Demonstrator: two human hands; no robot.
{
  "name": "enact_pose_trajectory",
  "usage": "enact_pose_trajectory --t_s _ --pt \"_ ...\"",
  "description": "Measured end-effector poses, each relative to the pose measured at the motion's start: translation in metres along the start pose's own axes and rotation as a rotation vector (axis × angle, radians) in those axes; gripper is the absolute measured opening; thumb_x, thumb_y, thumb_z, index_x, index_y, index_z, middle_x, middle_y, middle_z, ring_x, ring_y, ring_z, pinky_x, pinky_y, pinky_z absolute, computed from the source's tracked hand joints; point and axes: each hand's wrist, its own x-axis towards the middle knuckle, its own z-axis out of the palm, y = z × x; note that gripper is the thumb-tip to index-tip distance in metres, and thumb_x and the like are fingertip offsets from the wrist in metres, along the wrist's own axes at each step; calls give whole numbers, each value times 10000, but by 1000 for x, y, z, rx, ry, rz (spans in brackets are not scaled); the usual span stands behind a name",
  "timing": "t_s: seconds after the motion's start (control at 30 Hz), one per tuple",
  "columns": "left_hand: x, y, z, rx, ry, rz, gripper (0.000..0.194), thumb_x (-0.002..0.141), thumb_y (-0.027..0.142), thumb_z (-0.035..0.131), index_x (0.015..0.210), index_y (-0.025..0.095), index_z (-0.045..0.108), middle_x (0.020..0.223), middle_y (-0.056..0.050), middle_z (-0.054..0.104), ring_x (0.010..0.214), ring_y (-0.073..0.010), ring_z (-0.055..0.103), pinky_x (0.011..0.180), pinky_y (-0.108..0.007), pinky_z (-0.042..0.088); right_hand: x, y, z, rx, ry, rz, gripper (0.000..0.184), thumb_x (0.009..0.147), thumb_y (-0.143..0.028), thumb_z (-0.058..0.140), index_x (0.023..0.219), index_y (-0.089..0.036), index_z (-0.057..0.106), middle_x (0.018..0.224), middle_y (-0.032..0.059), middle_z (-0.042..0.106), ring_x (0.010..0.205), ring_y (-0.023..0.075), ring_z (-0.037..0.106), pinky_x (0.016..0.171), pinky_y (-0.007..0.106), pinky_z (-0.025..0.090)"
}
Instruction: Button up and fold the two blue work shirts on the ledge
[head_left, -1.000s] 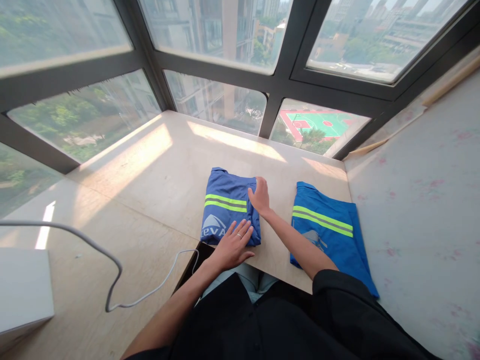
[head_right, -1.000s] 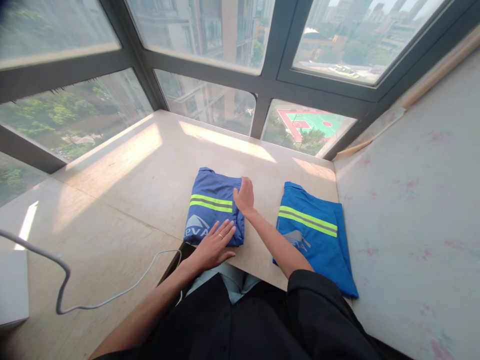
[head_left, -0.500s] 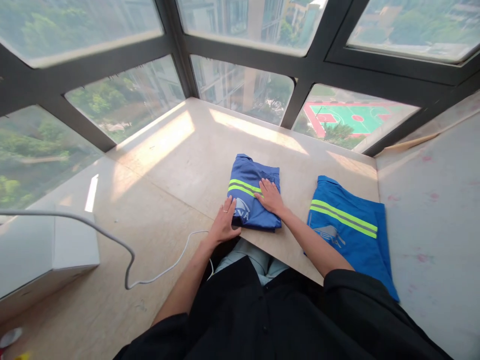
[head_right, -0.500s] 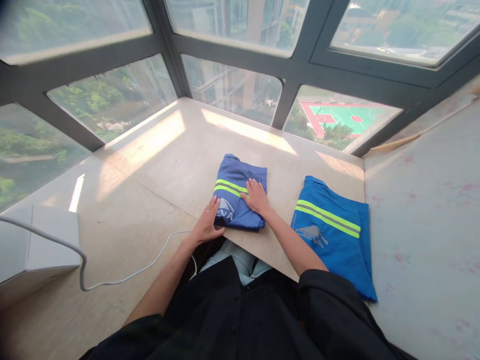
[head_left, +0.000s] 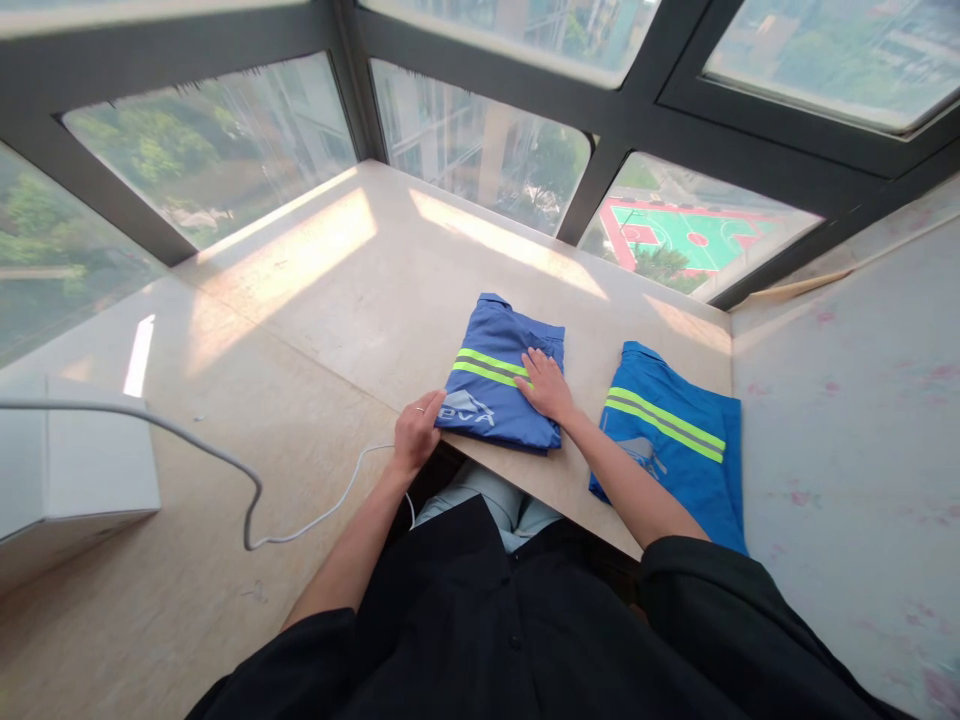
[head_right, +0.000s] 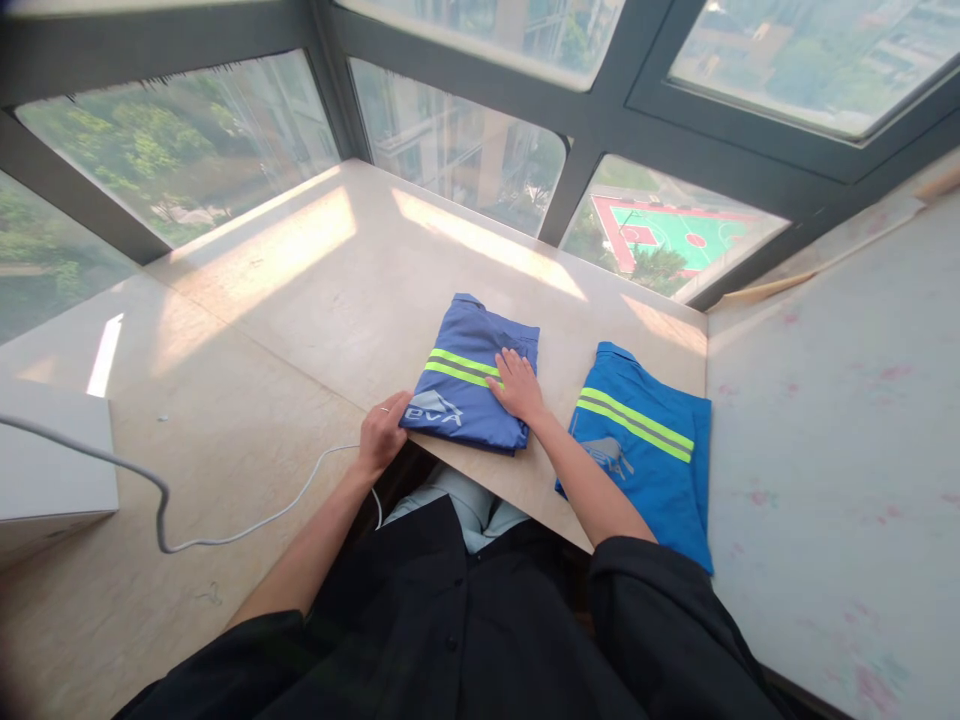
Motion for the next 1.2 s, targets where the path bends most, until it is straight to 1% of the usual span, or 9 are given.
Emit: enact_pose_trajectory --t_s 0.17,0.33,0.4,0.47,0.57,0.63,0.77,1.0,1.2 --pt "1 4 -9 43 -120 83 704 767 -21 382 1416 217 512 1522 -111 415 1400 -261 406 1073 -440 441 0 1 -1 21 -8 -6 632 983 -466 387 1511 -119 360 1597 138 263 1495 273 188 1212 483 124" --pt "16 7 -35 -94 -366 177 772 736 90 519 1495 159 399 1609 -145 213 1485 -327 204 1165 -481 330 1 -13 -12 33 -64 83 629 974 -449 416 1496 -100 380 1593 172 253 1488 319 193 1198 536 126" --pt "29 8 -43 -172 -368 202 712 782 145 508 1488 157 409 1606 -130 233 1489 -305 199 1183 -472 300 -1 -31 -18 40 -20 133 646 974 -463 419 1490 -77 379 1586 209 245 1483 352 189 1181 577 129" --pt "50 16 -44 -220 -281 188 618 849 180 448 1466 141 431 1586 -122 290 1484 -262 234 1196 -453 282 -4 -52 -25 39 64 111 656 985 -476 398 1491 -59 371 1587 223 230 1489 347 170 1187 565 125" --pt "97 39 -27 -185 -139 109 554 930 226 368 1459 68 408 1549 -158 354 1470 -238 274 1202 -425 276 -5 -79 -30 11 103 34 652 992 -486 386 1480 -53 392 1594 217 215 1495 335 152 1200 526 132" --pt "132 55 -9 -76 -109 74 580 948 266 378 1464 1 372 1553 -213 320 1484 -295 219 1201 -474 249 0 -87 -30 -6 109 47 657 987 -485 407 1471 -41 402 1586 228 230 1490 347 168 1196 523 152" --pt "184 64 29 91 -157 225 663 945 354 437 1490 -6 324 1592 -216 212 1501 -338 113 1209 -535 121 9 -78 -18 -14 143 140 646 983 -432 429 1472 -11 389 1571 251 250 1481 357 195 1187 537 174" --pt "197 29 67 134 -178 259 725 954 515 387 1509 53 325 1549 -195 337 1469 -291 260 1214 -476 127 -15 -51 7 -3 156 237 623 983 -492 410 1494 -135 408 1581 176 272 1484 337 208 1182 556 195" --pt "201 42 47 88 -147 240 632 964 449 402 1453 49 414 1503 -223 403 1436 -322 325 1179 -499 237 -14 -52 -2 28 151 254 576 992 -479 390 1449 -141 482 1553 174 344 1459 347 270 1168 538 244"
